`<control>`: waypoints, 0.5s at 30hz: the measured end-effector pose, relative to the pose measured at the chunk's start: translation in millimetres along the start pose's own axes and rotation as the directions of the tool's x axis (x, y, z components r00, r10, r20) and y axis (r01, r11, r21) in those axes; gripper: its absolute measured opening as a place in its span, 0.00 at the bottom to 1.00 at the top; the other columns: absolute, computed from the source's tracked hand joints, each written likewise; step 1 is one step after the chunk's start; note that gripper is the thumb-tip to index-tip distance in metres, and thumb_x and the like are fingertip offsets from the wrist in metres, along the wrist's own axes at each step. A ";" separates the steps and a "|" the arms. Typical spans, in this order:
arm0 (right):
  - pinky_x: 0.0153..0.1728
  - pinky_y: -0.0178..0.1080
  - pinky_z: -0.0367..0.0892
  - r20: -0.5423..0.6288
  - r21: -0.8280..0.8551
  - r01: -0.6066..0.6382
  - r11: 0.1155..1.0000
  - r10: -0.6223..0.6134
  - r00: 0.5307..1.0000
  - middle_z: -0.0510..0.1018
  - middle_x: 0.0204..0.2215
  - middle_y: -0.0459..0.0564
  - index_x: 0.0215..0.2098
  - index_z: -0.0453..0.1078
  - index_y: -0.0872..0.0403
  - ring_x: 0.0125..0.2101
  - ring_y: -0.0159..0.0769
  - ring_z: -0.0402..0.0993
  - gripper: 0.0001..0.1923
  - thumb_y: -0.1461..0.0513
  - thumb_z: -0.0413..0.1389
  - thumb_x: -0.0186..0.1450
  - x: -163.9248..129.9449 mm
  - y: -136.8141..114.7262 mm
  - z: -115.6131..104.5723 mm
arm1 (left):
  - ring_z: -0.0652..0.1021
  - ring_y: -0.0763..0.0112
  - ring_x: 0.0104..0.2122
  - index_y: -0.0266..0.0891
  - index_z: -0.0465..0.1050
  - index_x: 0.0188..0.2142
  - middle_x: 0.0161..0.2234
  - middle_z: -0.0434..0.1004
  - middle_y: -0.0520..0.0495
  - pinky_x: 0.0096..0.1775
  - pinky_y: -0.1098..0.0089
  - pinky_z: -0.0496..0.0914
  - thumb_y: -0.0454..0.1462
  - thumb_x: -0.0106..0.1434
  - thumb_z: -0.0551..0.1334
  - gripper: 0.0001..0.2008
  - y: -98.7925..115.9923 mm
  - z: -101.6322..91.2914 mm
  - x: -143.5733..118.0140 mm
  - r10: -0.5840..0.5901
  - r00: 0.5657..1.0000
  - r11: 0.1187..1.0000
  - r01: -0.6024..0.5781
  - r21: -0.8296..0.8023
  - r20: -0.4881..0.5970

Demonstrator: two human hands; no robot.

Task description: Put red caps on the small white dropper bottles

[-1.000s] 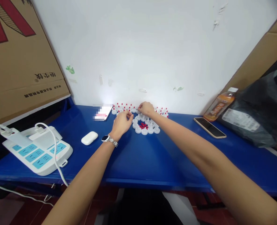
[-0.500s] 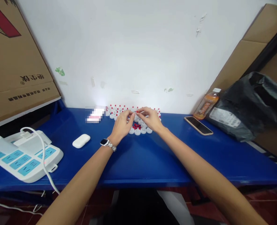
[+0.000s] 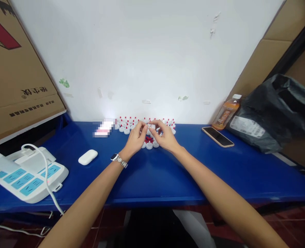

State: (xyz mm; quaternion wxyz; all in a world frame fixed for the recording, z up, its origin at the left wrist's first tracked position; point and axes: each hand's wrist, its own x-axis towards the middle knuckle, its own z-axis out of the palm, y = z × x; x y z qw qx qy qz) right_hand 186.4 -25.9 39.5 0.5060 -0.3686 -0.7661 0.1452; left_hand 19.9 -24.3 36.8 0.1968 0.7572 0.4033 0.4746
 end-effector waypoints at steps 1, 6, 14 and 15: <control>0.35 0.38 0.67 0.004 0.029 -0.021 0.999 0.021 1.000 0.78 0.41 0.51 0.51 0.70 0.52 0.34 0.36 0.72 0.16 0.53 0.52 0.70 -0.9 -0.4 0.2 | 0.71 0.72 0.30 0.43 0.61 0.39 0.31 0.69 0.53 0.35 0.70 0.65 0.45 0.74 0.48 0.11 0.3 1.0 -0.5 0.004 1.000 1.000 -0.004 -0.006 0.011; 0.33 0.37 0.63 0.019 0.040 -0.061 0.997 0.060 0.998 0.73 0.30 0.45 0.48 0.68 0.51 0.27 0.33 0.66 0.17 0.51 0.46 0.73 -4.6 -4.9 0.2 | 0.70 0.71 0.31 0.42 0.58 0.36 0.31 0.67 0.52 0.37 0.69 0.64 0.45 0.75 0.45 0.13 3.3 3.4 -3.6 0.074 0.993 0.997 -0.075 0.007 0.094; 0.36 0.38 0.65 0.010 -0.032 0.037 0.999 -0.037 0.999 0.75 0.35 0.48 0.46 0.69 0.51 0.31 0.35 0.68 0.15 0.51 0.47 0.73 -3.4 -13.3 2.5 | 0.68 0.70 0.27 0.41 0.63 0.32 0.26 0.66 0.51 0.33 0.68 0.63 0.52 0.73 0.45 0.22 3.5 13.9 -0.8 -0.011 0.998 0.994 0.003 -0.111 -0.067; 0.38 0.38 0.65 0.013 -0.042 0.064 0.997 -0.064 0.998 0.76 0.38 0.49 0.47 0.69 0.51 0.32 0.35 0.69 0.14 0.52 0.48 0.73 -2.6 -12.9 2.2 | 0.67 0.70 0.27 0.41 0.63 0.31 0.25 0.66 0.51 0.32 0.69 0.63 0.53 0.72 0.46 0.23 2.6 16.1 0.5 -0.043 0.996 0.986 0.030 -0.161 -0.074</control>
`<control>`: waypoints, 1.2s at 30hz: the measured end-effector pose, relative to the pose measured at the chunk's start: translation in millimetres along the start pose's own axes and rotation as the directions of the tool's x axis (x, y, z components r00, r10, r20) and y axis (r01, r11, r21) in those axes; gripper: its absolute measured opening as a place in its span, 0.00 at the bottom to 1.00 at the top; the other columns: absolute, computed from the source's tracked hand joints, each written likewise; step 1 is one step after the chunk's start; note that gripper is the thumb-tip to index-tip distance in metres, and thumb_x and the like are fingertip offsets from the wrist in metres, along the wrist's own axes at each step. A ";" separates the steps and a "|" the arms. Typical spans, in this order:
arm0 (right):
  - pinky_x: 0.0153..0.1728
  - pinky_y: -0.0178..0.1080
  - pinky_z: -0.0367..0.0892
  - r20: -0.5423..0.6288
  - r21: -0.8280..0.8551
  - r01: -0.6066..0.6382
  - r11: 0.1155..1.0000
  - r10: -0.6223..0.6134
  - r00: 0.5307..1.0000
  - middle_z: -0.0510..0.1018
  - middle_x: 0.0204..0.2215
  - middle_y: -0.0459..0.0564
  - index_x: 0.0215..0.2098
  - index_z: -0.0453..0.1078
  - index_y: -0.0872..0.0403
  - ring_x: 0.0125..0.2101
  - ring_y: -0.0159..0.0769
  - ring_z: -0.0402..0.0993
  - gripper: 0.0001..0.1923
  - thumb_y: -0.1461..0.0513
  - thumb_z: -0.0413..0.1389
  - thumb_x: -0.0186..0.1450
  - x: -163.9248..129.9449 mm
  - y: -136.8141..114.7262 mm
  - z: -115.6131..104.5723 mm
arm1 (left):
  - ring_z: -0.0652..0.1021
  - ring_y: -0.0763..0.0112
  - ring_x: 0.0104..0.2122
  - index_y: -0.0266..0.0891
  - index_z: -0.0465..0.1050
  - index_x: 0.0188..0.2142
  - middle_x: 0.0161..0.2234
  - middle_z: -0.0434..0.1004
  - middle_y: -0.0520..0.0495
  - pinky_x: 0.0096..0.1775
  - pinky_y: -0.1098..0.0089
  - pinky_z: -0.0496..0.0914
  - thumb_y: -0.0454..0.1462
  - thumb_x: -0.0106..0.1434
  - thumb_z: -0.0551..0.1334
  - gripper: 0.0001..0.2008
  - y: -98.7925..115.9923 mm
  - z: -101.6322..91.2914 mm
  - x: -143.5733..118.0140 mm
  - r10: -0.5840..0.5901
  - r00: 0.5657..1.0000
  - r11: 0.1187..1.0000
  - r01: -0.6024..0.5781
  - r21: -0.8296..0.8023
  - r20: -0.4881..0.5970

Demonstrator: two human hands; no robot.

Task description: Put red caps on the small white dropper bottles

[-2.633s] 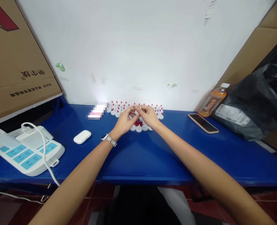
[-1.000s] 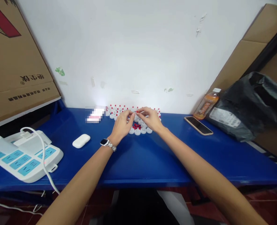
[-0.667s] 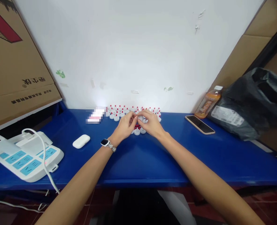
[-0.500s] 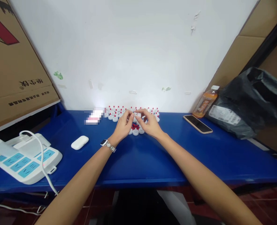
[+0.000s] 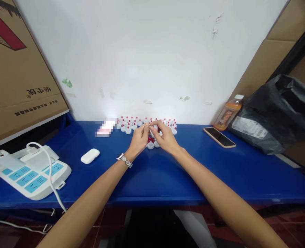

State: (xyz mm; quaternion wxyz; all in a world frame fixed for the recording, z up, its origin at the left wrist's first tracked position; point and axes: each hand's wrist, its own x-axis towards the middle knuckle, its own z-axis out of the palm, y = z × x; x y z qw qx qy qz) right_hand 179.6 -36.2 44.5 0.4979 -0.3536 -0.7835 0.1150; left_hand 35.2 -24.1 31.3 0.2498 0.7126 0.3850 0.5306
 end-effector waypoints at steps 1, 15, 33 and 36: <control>0.39 0.39 0.66 0.009 -0.011 0.030 0.999 -0.030 1.000 0.77 0.40 0.51 0.47 0.69 0.51 0.34 0.36 0.70 0.14 0.53 0.48 0.73 0.8 0.9 -1.0 | 0.66 0.71 0.25 0.41 0.62 0.29 0.24 0.65 0.51 0.31 0.69 0.63 0.54 0.71 0.47 0.24 -1.4 1.2 1.6 -0.032 0.999 0.998 0.032 -0.046 -0.003; 0.39 0.39 0.68 -0.027 -0.043 -0.062 0.997 0.060 0.998 0.80 0.37 0.48 0.42 0.76 0.51 0.36 0.37 0.74 0.12 0.53 0.56 0.69 2.6 32.6 -22.9 | 0.71 0.62 0.37 0.40 0.71 0.32 0.33 0.71 0.46 0.45 0.61 0.66 0.45 0.70 0.55 0.15 -26.7 -21.1 11.4 0.094 0.965 0.887 -0.192 0.420 0.243; 0.34 0.35 0.65 0.052 -0.126 -0.254 0.959 0.262 0.964 0.80 0.28 0.48 0.34 0.75 0.56 0.30 0.34 0.74 0.07 0.61 0.56 0.65 64.5 58.8 25.7 | 0.74 0.63 0.41 0.40 0.77 0.34 0.36 0.77 0.46 0.45 0.63 0.67 0.43 0.71 0.53 0.16 -29.3 -59.4 14.7 0.023 1.000 0.907 -0.024 0.421 0.007; 0.36 0.35 0.65 0.188 -0.307 -0.235 0.922 0.301 0.935 0.82 0.31 0.50 0.35 0.77 0.56 0.32 0.35 0.76 0.07 0.62 0.57 0.64 87.9 64.3 39.2 | 0.74 0.63 0.40 0.40 0.77 0.34 0.36 0.77 0.46 0.45 0.63 0.67 0.43 0.71 0.53 0.16 -28.9 -62.7 15.3 0.004 0.999 0.901 0.011 0.434 -0.034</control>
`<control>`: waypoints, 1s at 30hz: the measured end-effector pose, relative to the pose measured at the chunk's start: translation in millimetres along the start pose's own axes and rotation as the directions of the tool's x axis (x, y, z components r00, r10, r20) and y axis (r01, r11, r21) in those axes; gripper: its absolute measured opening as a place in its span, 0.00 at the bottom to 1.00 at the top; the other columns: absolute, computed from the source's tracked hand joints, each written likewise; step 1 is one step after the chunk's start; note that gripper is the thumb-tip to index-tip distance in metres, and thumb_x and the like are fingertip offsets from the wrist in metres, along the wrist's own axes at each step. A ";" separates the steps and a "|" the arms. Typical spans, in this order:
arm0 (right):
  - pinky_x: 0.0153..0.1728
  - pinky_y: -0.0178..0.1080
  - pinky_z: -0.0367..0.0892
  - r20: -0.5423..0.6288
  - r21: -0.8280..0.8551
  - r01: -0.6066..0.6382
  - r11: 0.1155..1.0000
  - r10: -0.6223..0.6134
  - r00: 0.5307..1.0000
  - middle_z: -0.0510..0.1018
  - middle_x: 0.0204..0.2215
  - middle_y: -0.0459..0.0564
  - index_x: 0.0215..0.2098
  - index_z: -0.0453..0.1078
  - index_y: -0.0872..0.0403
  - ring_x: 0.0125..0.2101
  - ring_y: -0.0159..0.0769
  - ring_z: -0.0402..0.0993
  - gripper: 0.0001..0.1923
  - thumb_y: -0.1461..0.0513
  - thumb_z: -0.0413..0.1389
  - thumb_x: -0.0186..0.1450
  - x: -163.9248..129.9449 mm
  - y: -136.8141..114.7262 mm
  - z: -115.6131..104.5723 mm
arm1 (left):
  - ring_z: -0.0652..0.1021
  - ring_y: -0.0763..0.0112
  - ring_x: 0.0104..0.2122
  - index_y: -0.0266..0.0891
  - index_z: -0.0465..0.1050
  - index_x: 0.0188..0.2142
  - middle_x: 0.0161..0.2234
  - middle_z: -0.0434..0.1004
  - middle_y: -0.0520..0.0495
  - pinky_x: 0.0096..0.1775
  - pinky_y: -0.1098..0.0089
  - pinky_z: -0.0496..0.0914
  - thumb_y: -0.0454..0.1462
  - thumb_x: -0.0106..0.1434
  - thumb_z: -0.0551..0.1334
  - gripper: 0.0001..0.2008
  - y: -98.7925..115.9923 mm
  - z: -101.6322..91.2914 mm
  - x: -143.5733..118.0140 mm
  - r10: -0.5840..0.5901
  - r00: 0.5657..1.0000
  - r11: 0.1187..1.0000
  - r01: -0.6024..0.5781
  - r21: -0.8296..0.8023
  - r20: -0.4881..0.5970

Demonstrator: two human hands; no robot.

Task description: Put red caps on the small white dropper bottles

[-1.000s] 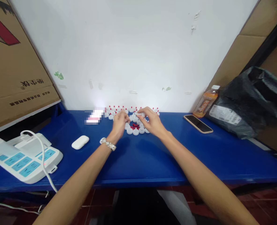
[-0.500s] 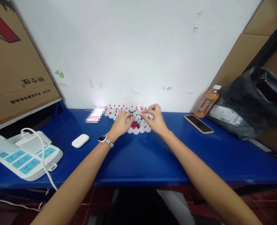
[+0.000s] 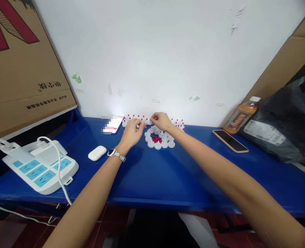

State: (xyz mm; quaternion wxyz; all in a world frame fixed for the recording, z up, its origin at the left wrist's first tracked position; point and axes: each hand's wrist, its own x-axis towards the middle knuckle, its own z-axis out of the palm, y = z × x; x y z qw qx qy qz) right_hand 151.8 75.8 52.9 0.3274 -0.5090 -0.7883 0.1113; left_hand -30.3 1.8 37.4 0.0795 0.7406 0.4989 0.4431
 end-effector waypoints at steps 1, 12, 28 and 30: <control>0.38 0.36 0.65 0.051 -0.084 0.005 0.996 -0.001 0.999 0.83 0.33 0.51 0.35 0.77 0.55 0.34 0.37 0.76 0.08 0.61 0.57 0.64 6.4 -2.0 2.5 | 0.74 0.63 0.40 0.40 0.77 0.34 0.35 0.77 0.46 0.45 0.63 0.67 0.42 0.71 0.53 0.16 -0.7 -1.7 0.3 -0.015 1.000 1.000 0.015 0.007 -0.014; 0.53 0.50 0.57 0.214 -0.422 0.054 0.905 0.042 0.976 0.82 0.41 0.55 0.41 0.79 0.52 0.49 0.49 0.71 0.14 0.54 0.58 0.64 28.4 -11.4 23.7 | 0.77 0.60 0.38 0.39 0.77 0.31 0.35 0.81 0.43 0.43 0.64 0.69 0.39 0.66 0.54 0.14 -23.8 -15.5 4.4 -0.243 0.969 0.964 0.246 0.098 -0.048; 0.48 0.46 0.63 -0.084 -0.082 0.125 0.989 -0.132 0.988 0.80 0.43 0.54 0.42 0.73 0.54 0.44 0.44 0.73 0.11 0.58 0.51 0.68 -5.6 -24.0 17.3 | 0.74 0.65 0.32 0.39 0.74 0.31 0.33 0.78 0.45 0.40 0.63 0.69 0.41 0.66 0.57 0.11 -20.9 -14.9 2.2 -0.157 0.983 0.988 0.157 -0.010 -0.090; 0.42 0.41 0.66 -0.081 0.023 0.201 0.979 -0.198 0.977 0.81 0.40 0.51 0.42 0.72 0.53 0.38 0.39 0.75 0.10 0.59 0.51 0.68 -24.6 -26.6 4.2 | 0.74 0.66 0.32 0.39 0.73 0.34 0.34 0.78 0.46 0.40 0.64 0.69 0.41 0.68 0.56 0.11 -9.6 -13.4 0.7 -0.093 0.992 0.995 0.089 -0.052 -0.086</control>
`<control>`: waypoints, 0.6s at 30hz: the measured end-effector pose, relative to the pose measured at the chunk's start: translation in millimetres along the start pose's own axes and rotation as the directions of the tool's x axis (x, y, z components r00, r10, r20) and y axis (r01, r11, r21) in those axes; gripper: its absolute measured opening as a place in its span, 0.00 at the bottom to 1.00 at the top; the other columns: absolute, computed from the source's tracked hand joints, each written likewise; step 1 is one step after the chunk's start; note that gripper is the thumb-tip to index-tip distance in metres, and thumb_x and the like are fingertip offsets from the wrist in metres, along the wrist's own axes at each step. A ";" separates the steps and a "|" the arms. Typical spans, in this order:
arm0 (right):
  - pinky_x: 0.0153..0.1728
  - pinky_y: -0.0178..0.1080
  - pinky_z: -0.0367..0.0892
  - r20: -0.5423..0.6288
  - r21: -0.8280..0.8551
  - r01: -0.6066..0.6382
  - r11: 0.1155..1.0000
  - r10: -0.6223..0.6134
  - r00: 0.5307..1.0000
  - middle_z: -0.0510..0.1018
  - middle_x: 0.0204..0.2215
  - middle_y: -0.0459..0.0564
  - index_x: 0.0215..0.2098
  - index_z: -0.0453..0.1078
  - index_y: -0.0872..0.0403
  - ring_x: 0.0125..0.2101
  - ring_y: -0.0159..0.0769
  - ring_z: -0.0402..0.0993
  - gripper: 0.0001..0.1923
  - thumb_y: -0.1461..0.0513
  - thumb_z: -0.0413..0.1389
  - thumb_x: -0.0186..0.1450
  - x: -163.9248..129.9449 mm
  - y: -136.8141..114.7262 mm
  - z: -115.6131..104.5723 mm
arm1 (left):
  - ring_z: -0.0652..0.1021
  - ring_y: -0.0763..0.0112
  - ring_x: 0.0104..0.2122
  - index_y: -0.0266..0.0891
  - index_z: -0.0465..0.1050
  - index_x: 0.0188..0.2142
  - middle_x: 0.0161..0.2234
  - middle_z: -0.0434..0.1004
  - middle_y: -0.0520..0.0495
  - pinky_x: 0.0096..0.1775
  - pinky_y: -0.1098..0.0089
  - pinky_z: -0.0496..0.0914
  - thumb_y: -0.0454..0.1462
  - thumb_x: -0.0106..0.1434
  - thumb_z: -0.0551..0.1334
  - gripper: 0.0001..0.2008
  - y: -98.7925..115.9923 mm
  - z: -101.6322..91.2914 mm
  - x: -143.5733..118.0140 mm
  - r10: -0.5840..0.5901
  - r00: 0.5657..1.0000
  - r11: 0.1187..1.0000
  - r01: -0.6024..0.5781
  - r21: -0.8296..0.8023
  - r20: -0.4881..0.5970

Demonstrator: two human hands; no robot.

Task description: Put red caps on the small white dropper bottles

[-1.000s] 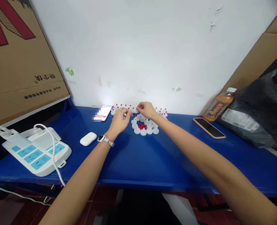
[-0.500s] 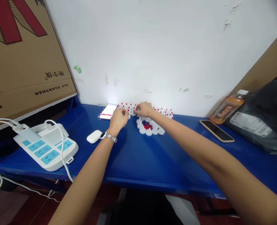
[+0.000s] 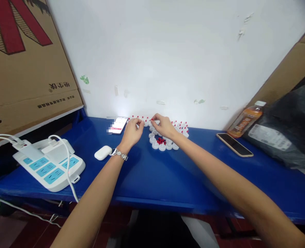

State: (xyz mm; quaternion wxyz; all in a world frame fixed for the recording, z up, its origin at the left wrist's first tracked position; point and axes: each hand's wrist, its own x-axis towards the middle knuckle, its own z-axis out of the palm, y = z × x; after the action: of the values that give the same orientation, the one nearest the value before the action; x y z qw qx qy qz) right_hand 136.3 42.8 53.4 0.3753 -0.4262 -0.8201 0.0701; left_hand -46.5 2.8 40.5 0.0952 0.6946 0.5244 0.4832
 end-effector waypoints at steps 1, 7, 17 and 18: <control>0.40 0.40 0.67 0.006 0.028 0.021 0.999 -0.021 1.000 0.81 0.37 0.50 0.41 0.73 0.52 0.35 0.38 0.75 0.09 0.59 0.52 0.68 -9.2 -2.9 -6.4 | 0.74 0.67 0.32 0.40 0.73 0.35 0.34 0.78 0.46 0.39 0.65 0.69 0.42 0.68 0.56 0.11 6.3 1.6 -2.0 0.034 0.999 0.999 -0.034 -0.029 0.010; 0.39 0.39 0.69 -0.097 0.099 0.144 0.985 -0.134 0.986 0.80 0.35 0.50 0.35 0.73 0.52 0.35 0.37 0.76 0.04 0.63 0.55 0.64 -55.7 -5.8 -30.1 | 0.75 0.70 0.32 0.40 0.72 0.39 0.34 0.78 0.48 0.37 0.69 0.69 0.44 0.67 0.60 0.10 37.2 22.8 -17.5 0.138 0.976 0.971 -0.100 -0.216 0.169; 0.34 0.37 0.67 -0.209 0.283 -0.011 0.959 0.072 0.975 0.76 0.41 0.51 0.47 0.68 0.52 0.33 0.34 0.71 0.15 0.55 0.59 0.64 -79.8 -5.5 -41.0 | 0.77 0.70 0.31 0.39 0.68 0.35 0.31 0.76 0.48 0.36 0.69 0.71 0.47 0.63 0.63 0.13 40.0 47.8 -18.4 0.053 0.972 0.809 0.093 -0.581 0.230; 0.33 0.37 0.67 -0.174 0.320 -0.039 0.947 0.099 0.980 0.76 0.40 0.50 0.48 0.68 0.52 0.32 0.34 0.71 0.16 0.53 0.56 0.66 -80.4 -5.3 -40.7 | 0.76 0.71 0.31 0.39 0.68 0.35 0.30 0.76 0.49 0.35 0.69 0.71 0.47 0.63 0.63 0.14 40.3 48.4 -18.7 0.048 0.969 0.803 0.106 -0.586 0.241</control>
State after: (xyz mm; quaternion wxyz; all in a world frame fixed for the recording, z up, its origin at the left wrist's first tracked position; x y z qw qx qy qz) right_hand 188.9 -29.3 39.8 0.5113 -0.3943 -0.7439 0.1726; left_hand 16.7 -11.9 30.6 0.3791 0.6756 0.3414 0.5323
